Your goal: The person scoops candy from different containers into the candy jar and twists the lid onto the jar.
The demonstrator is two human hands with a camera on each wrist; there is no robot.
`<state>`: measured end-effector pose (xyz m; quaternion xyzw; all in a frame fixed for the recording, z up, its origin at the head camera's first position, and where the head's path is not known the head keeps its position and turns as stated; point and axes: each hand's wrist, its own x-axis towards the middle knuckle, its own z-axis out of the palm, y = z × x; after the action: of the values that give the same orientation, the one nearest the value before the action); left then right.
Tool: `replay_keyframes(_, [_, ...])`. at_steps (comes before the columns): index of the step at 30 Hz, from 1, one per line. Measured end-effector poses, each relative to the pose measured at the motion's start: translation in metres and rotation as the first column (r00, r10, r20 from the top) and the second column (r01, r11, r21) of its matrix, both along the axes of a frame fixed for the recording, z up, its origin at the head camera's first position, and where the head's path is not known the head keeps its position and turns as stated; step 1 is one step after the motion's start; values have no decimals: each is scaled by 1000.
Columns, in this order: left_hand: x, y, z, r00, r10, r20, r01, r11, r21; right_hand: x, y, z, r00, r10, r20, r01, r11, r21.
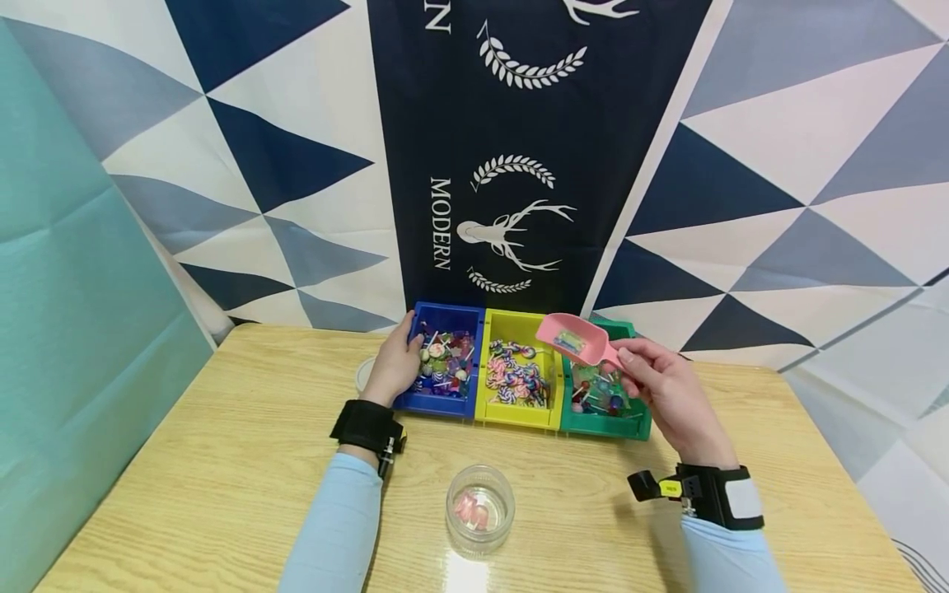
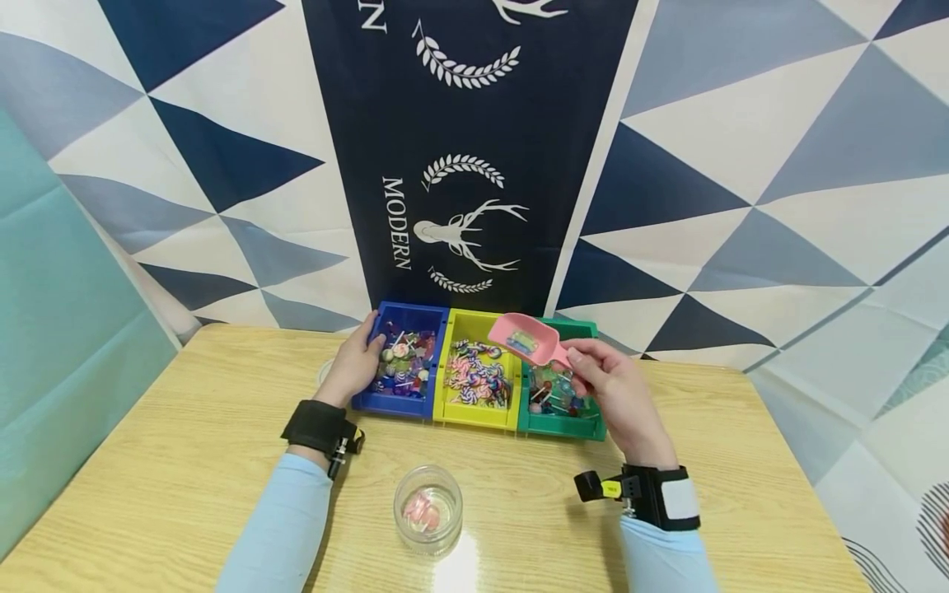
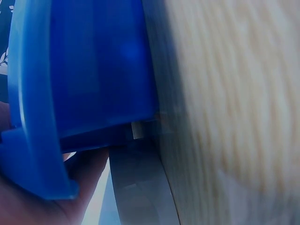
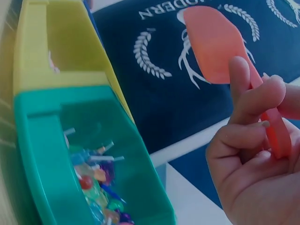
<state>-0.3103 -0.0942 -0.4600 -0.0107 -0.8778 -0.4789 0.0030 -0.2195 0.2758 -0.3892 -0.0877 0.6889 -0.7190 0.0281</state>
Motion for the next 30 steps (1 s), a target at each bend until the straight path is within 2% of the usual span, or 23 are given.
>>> replay_keyframes(4, [0,0,1,1000,5,5,-5,1000,1,2,-3,0,998,53,25,-55,993,108])
replay_keyframes(7, [0,1,1,1000,5,5,-5,1000,2,3,-4,0,993,110,35,-115,970,215])
replay_keyframes(10, [1,1,2,1000,4,8,-4,1000,3,4,-5,1,980,196,35,-198,941,275])
replay_keyframes(14, [1,0,2,1000,3,11,-3,1000,10,4,-9,1,954,301,13,-290,904,314])
replay_keyframes(18, [1,-1,2,1000,1,10,-1,1000,12,6,-15,1,932,363,14,-342,863,370])
replay_keyframes(21, [1,-1,1,1000,4,10,-4,1000,5,8,-20,2,903,429,23,-399,820,411])
replay_keyframes(24, [1,0,1,1000,5,8,-5,1000,-2,9,-26,2,866,500,19,-457,775,437])
replay_keyframes(30, [1,0,3,1000,3,3,-3,1000,-1,13,-39,4,827,562,36,-504,711,491])
